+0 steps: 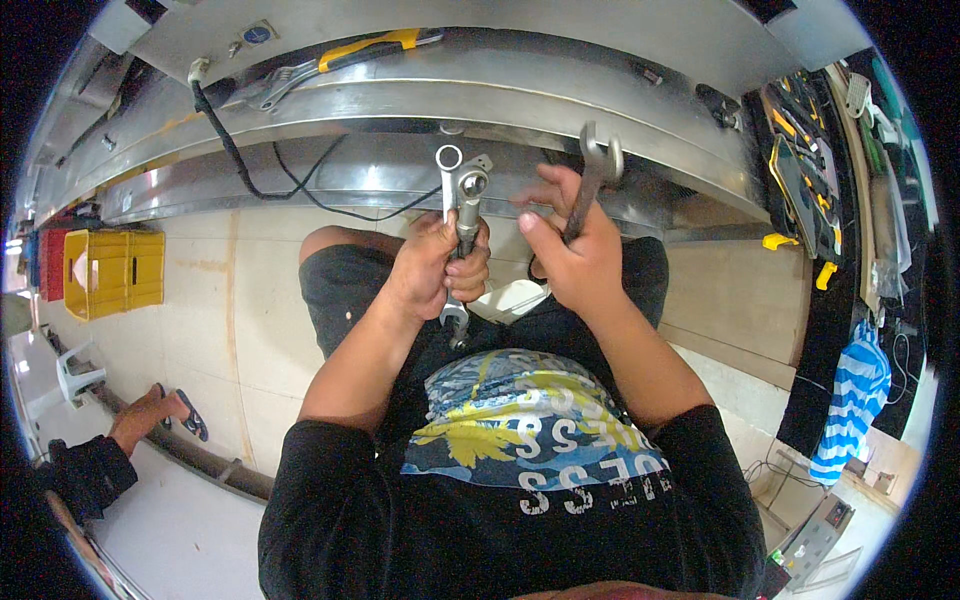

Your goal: The person is sitting on the floor under a stainless steel counter, using a socket wrench and a regular wrench to tighten bolts on the underside of the appliance. They adjust the tools and their position to access different bolts.

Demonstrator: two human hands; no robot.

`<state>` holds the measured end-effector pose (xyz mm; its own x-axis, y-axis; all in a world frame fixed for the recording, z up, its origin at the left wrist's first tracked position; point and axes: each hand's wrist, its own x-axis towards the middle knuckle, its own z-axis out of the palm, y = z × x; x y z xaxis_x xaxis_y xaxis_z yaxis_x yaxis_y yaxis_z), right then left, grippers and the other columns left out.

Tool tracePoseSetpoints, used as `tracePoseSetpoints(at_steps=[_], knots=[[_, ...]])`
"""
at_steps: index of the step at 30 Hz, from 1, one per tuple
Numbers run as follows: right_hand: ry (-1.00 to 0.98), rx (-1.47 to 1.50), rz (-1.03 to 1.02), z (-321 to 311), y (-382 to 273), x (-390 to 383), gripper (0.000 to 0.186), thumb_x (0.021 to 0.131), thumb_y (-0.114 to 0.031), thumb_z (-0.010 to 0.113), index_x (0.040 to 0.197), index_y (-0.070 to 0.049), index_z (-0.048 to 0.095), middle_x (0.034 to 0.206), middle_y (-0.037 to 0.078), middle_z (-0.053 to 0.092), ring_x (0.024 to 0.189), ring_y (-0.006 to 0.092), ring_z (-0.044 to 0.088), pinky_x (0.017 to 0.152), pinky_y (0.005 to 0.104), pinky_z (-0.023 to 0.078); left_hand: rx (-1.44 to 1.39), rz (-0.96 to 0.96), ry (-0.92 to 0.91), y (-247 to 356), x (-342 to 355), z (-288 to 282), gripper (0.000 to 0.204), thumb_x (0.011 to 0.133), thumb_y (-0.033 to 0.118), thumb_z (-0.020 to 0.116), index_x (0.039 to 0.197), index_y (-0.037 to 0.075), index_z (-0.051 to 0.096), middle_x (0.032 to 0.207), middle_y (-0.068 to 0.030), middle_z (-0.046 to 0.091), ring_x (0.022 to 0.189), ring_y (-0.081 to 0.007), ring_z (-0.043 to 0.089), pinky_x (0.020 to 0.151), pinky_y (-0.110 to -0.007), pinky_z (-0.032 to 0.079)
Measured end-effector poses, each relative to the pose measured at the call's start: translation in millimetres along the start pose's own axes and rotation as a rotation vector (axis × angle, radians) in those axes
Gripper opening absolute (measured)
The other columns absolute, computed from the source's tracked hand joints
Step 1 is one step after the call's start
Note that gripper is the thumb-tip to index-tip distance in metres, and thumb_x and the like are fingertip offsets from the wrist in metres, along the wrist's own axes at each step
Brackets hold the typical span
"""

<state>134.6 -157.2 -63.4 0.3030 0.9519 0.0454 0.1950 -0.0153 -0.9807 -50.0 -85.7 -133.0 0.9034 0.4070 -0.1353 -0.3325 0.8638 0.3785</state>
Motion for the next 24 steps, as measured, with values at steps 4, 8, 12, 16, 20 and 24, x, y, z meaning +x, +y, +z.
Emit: tracePoseSetpoints(at_steps=[4, 8, 12, 16, 20, 24], knots=[[-0.178, 0.091, 0.069, 5.2, -20.1, 18.2, 0.058, 0.091, -0.006, 0.067, 0.142, 0.001, 0.039, 0.122, 0.012, 0.064, 0.074, 0.004, 0.056, 0.067, 0.0204, 0.045, -0.031, -0.064, -0.043, -7.4, -0.9, -3.0, 0.048, 0.102, 0.055, 0.047, 0.103, 0.007, 0.058, 0.059, 0.0034, 0.035, 0.048, -0.0075, 0.027, 0.046, -0.025, 0.024], [-0.136, 0.229, 0.076, 17.3, -17.3, 21.9, 0.062, 0.087, -0.002, 0.069, 0.142, 0.001, 0.04, 0.117, 0.011, 0.062, 0.074, 0.0029, 0.055, 0.067, 0.0203, 0.045, 0.029, -0.046, -0.024, -9.3, -2.1, -1.2, 0.049, 0.103, 0.055, 0.046, 0.103, 0.007, 0.058, 0.059, 0.0033, 0.035, 0.048, -0.0073, 0.027, 0.046, -0.025, 0.024], [-0.131, 0.06, 0.053, 16.2, -18.9, 24.1, 0.063, 0.086, -0.003, 0.071, 0.142, -0.005, 0.043, 0.108, 0.006, 0.063, 0.068, 0.0059, 0.059, 0.061, 0.0237, 0.049, 0.074, -0.035, 0.001, -8.0, -3.2, 0.7, 0.049, 0.103, 0.055, 0.046, 0.103, 0.008, 0.058, 0.059, 0.0034, 0.035, 0.048, -0.0072, 0.027, 0.046, -0.024, 0.023], [-0.133, 0.041, 0.002, 17.4, -10.5, 24.6, 0.063, 0.085, -0.004, 0.07, 0.142, -0.01, 0.045, 0.102, 0.004, 0.064, 0.064, 0.0087, 0.06, 0.057, 0.0255, 0.05, 0.093, -0.031, 0.007, -7.6, -2.7, 1.0, 0.05, 0.103, 0.056, 0.046, 0.102, 0.008, 0.058, 0.059, 0.0037, 0.035, 0.048, -0.0073, 0.027, 0.045, -0.024, 0.023], [-0.183, 0.184, 0.071, 17.5, -14.5, 25.6, 0.063, 0.086, -0.004, 0.069, 0.143, -0.007, 0.043, 0.105, 0.006, 0.064, 0.071, 0.0092, 0.058, 0.061, 0.0243, 0.047, 0.124, -0.035, 0.018, -7.2, -2.3, 2.8, 0.051, 0.103, 0.056, 0.044, 0.101, 0.007, 0.058, 0.059, 0.0037, 0.035, 0.048, -0.0072, 0.027, 0.045, -0.024, 0.024], [-0.18, 0.192, 0.085, 15.6, -12.2, 27.1, 0.062, 0.087, 0.0, 0.067, 0.143, -0.001, 0.04, 0.109, 0.009, 0.062, 0.083, 0.0075, 0.058, 0.068, 0.0217, 0.046, 0.136, -0.031, 0.017, -7.4, -2.1, 1.8, 0.051, 0.104, 0.055, 0.043, 0.1, 0.006, 0.058, 0.059, 0.0037, 0.036, 0.048, -0.0073, 0.028, 0.045, -0.024, 0.024]])
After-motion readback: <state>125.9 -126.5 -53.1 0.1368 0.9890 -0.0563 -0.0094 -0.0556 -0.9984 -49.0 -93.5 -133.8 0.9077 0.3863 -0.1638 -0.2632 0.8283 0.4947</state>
